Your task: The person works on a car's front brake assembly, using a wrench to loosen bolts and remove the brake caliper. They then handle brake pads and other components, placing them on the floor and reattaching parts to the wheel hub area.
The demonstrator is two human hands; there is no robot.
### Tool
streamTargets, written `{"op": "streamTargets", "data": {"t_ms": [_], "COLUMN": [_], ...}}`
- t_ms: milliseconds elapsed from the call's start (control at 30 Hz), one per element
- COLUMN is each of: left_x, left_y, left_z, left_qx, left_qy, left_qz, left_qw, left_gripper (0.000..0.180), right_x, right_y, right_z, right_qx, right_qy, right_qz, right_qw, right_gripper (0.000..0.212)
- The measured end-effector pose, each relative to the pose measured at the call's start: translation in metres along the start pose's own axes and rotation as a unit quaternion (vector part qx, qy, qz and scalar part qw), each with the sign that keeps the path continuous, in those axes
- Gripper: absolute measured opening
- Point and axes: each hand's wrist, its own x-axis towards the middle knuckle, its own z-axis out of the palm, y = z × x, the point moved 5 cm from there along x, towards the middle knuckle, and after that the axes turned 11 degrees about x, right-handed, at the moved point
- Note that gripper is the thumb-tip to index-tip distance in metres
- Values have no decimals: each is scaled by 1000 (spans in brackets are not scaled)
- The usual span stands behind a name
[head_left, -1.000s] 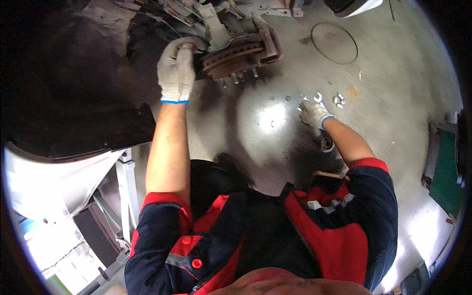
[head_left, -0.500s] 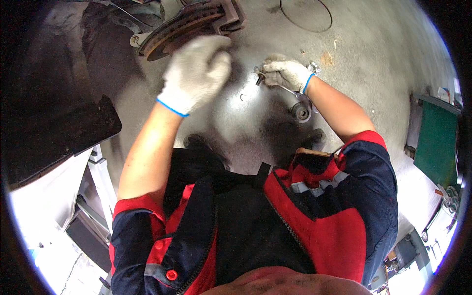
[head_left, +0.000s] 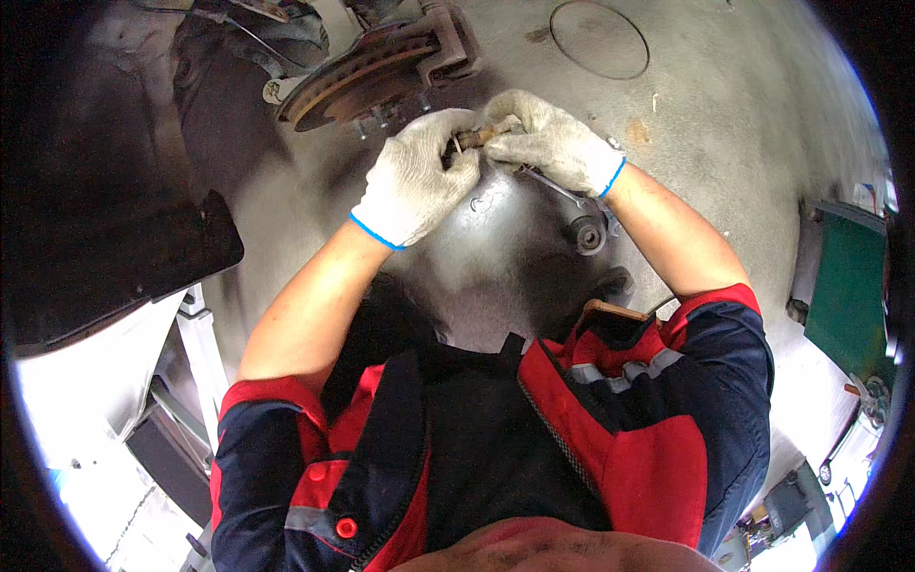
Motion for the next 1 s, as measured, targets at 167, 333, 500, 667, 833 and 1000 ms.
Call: {"op": "streamTargets", "data": {"t_ms": [167,333,500,667,833,1000], "left_x": [-2,6,9,-20,-54,-51], "left_y": [5,-11,-28,-46,-61,-39], "left_z": [-1,-2,27,139,270,273], "left_qx": [3,-39,-88,78,1,-73], "left_qy": [6,-16,-182,-427,-417,-398], "left_qz": [27,-65,-51,-99,-78,-85], "left_qw": [1000,997,978,895,905,911], "left_gripper": [34,35,25,41,43,56], "right_x": [-6,-15,-29,-37,-30,-38], "right_y": [-15,-28,-48,-67,-62,-51], "right_z": [-12,-43,-40,-24,-19,-18], "right_qx": [-14,-4,13,-39,9,76], "right_qy": [-66,18,-5,-20,-53,-58], "right_qz": [-46,-74,-118,-161,-187,-218], "right_qw": [997,997,993,986,981,971], "right_gripper": [46,43,41,41,41,42]}}
